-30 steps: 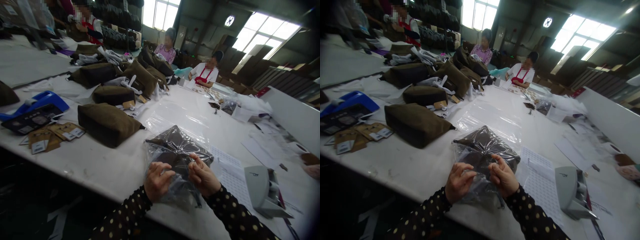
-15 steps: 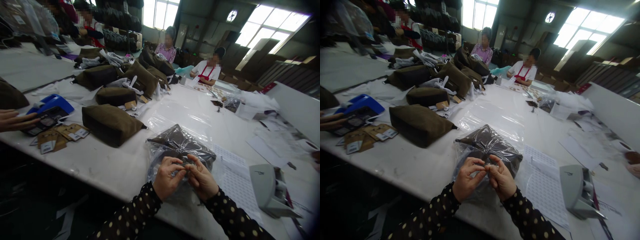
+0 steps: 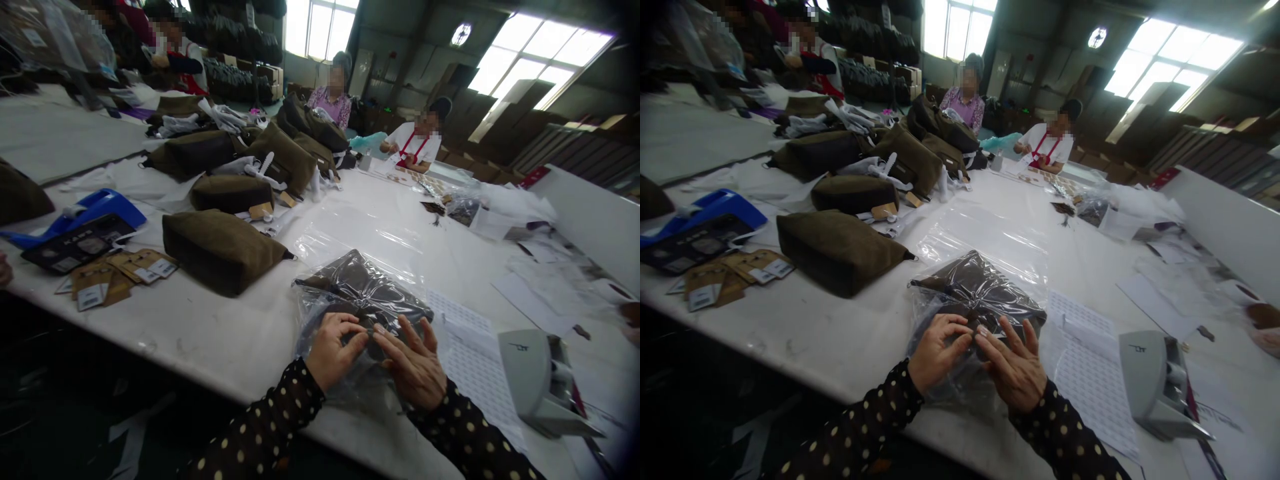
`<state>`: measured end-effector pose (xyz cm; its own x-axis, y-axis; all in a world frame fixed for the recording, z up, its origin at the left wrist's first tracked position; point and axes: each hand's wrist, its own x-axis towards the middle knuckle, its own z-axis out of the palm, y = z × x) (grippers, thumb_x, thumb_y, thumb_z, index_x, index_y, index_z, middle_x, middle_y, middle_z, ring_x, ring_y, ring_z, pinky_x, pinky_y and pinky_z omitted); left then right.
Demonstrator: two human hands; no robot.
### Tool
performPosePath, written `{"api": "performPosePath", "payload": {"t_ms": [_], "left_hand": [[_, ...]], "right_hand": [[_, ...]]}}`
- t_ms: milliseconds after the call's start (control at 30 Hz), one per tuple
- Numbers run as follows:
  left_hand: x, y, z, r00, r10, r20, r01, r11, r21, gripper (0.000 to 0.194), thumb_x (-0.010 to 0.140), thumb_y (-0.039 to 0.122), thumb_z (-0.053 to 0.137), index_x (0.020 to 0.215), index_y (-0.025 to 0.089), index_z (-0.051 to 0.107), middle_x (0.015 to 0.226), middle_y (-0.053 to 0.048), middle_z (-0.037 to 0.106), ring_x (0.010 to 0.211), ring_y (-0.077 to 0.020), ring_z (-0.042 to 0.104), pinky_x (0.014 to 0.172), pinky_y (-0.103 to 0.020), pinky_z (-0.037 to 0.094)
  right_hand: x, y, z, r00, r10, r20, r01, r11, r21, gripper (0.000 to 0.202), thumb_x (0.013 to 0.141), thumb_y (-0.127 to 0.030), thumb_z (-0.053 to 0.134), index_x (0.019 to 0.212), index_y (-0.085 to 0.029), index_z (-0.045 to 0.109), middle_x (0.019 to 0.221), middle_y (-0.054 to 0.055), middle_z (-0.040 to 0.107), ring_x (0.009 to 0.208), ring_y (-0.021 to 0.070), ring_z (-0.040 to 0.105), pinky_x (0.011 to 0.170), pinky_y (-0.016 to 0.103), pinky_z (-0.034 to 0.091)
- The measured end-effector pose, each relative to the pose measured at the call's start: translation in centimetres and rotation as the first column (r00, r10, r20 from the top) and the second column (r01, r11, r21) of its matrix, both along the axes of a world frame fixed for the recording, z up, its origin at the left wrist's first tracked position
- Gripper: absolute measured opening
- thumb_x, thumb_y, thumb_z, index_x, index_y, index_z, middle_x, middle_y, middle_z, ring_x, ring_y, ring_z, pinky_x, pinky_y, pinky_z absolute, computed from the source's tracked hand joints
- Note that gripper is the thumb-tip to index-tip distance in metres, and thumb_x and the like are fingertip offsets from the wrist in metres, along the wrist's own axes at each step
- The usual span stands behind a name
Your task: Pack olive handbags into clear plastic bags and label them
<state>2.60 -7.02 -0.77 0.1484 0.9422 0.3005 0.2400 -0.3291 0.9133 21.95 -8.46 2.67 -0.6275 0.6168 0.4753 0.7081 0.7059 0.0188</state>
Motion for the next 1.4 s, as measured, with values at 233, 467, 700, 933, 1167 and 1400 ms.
{"api": "performPosePath", "payload": {"t_ms": [233,467,700,933,1167,1400], "left_hand": [[0.8,1.0,-3.1,0.97,0.108,-0.218,-0.087,0.991,0.102,0.027,0.077,0.016,0.059,0.104,0.019,0.056,0.098,-0.005,0.061,0.095,-0.0206,0.052,0.087,-0.04,0.043],[1.2,1.8,-3.6,0.957,0.228,-0.181,-0.207,0.97,0.128,0.02,0.083,0.013,0.05,0.101,0.018,0.057,0.084,-0.003,0.06,0.084,-0.0171,0.052,0.079,-0.033,0.045],[1.0,1.0,-5.0,0.884,0.181,-0.43,0.05,0.88,0.472,0.039,0.083,0.011,0.044,0.115,0.029,0.057,0.11,-0.005,0.057,0.102,-0.0216,0.046,0.087,-0.039,0.037],[1.4,1.1,-6.1,0.826,0.251,-0.505,0.061,0.85,0.523,0.042,0.084,0.014,0.044,0.123,0.028,0.052,0.117,-0.005,0.055,0.108,-0.0237,0.043,0.092,-0.042,0.033],[1.5,1.3,-6.8,0.831,0.284,-0.479,0.016,0.847,0.531,0.043,0.084,0.012,0.042,0.123,0.026,0.052,0.118,-0.006,0.055,0.112,-0.0253,0.041,0.093,-0.044,0.033],[1.6,1.2,-6.9,0.835,0.288,-0.469,0.009,0.845,0.534,0.039,0.083,0.014,0.045,0.119,0.026,0.055,0.119,-0.007,0.055,0.113,-0.0243,0.043,0.095,-0.043,0.033]], "right_hand": [[0.2,-0.1,-0.3,0.981,0.186,-0.049,-0.193,0.944,-0.267,0.053,0.092,-0.043,0.025,0.138,-0.015,0.027,0.129,0.009,0.051,0.133,0.0298,0.021,0.105,0.06,0.015],[1.2,2.4,-2.9,0.977,-0.045,0.21,0.085,0.979,-0.183,0.067,0.091,-0.053,0.027,0.142,-0.011,0.015,0.127,0.009,0.053,0.134,0.0299,0.018,0.106,0.061,0.003],[1.6,2.7,-3.0,0.971,-0.011,0.241,0.045,0.989,-0.139,0.064,0.091,-0.053,0.022,0.139,-0.011,0.025,0.127,0.01,0.053,0.133,0.029,0.021,0.106,0.062,0.002],[2.0,4.4,-1.0,0.918,0.131,0.375,-0.111,0.991,-0.074,0.036,0.087,-0.045,0.042,0.104,-0.018,0.06,0.13,0.006,0.05,0.134,0.0261,0.021,0.111,0.052,-0.003],[0.8,5.9,-0.2,0.929,0.226,0.294,-0.178,0.967,-0.181,0.041,0.077,-0.009,0.038,0.112,-0.015,0.058,0.118,0.007,0.057,0.132,0.0242,0.025,0.112,0.047,0.019],[2.4,8.5,2.9,0.962,0.047,-0.268,-0.134,0.938,-0.319,0.031,0.074,-0.01,0.048,0.082,-0.034,0.066,0.051,0.0,0.051,0.089,0.0262,0.058,0.105,0.059,0.023]]}}
